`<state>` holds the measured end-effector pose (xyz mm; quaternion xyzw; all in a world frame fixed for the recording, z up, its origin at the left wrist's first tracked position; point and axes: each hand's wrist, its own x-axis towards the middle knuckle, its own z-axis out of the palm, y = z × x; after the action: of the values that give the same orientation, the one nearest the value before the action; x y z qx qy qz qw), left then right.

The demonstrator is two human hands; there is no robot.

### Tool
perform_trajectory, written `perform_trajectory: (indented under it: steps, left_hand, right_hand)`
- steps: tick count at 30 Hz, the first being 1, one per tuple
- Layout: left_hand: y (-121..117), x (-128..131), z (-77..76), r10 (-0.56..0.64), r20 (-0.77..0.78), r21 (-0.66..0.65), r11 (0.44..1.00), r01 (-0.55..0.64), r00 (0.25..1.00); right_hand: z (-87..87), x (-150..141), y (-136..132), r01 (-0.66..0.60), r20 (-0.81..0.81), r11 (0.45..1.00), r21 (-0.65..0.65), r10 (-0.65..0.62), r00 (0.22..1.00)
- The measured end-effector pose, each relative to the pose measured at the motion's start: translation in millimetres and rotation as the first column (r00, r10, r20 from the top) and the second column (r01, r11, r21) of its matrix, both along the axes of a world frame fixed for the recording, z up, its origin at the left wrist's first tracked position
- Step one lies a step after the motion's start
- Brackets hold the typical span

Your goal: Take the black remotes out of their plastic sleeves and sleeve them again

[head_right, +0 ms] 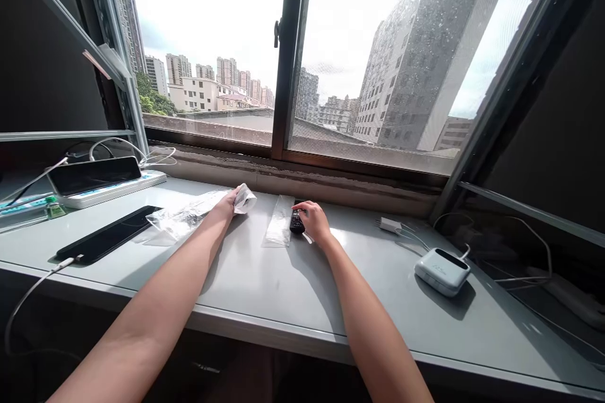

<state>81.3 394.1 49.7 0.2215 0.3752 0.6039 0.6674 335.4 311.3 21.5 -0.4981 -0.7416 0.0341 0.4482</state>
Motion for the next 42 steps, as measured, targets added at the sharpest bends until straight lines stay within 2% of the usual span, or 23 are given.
perform_trajectory:
  steps: [3,6,10,13,16,21,26,29,35,42]
  left_hand:
    - [-3.4,15.0,3.3,-0.062,0.043,-0.113,0.991,0.067,0.997]
    - [-7.5,26.9,7.5,-0.128,0.051,-0.162,0.978,0.135,0.99]
    - [-13.6,30.3,9.4,-0.194,0.002,-0.146,0.97,0.192,0.981]
    - [-17.5,30.3,9.2,-0.238,-0.033,-0.1,0.967,0.233,0.971]
    - [-19.1,32.7,8.5,-0.236,-0.054,-0.078,0.97,0.232,0.97]
    - [-17.8,35.4,8.8,-0.229,-0.05,-0.071,0.972,0.225,0.972]
    - [-16.4,30.6,9.3,-0.224,-0.021,-0.082,0.972,0.222,0.974]
    - [-15.9,29.6,8.1,-0.214,-0.019,-0.088,0.973,0.212,0.977]
    - [-16.9,35.3,8.2,-0.214,-0.036,-0.038,0.976,0.213,0.976]
    - [-18.6,40.8,11.1,-0.271,-0.049,-0.024,0.963,0.27,0.961]
  right_hand:
    - [6.7,-10.9,-5.6,-0.036,-0.031,0.998,0.051,0.037,0.999]
    - [15.7,-27.5,-15.1,-0.103,-0.05,0.986,0.132,0.111,0.993]
    - [23.8,-49.1,-27.8,-0.138,-0.017,0.958,0.251,0.147,0.989]
    - [26.7,-55.0,-33.3,-0.122,-0.068,0.94,0.318,0.151,0.986]
    - [30.5,-51.5,-36.0,-0.042,-0.117,0.922,0.384,0.094,0.989]
    - [35.2,-45.4,-39.6,0.06,0.046,0.882,0.468,-0.091,0.995]
    - [35.1,-46.5,-42.4,0.17,0.026,0.848,0.501,-0.211,0.977]
    - [36.4,-45.9,-44.1,0.161,0.084,0.843,0.513,-0.236,0.968]
    - [34.1,-45.3,-44.1,0.111,0.261,0.891,0.439,-0.244,0.934]
    - [29.6,-40.6,-39.5,0.092,0.349,0.876,0.474,-0.283,0.893]
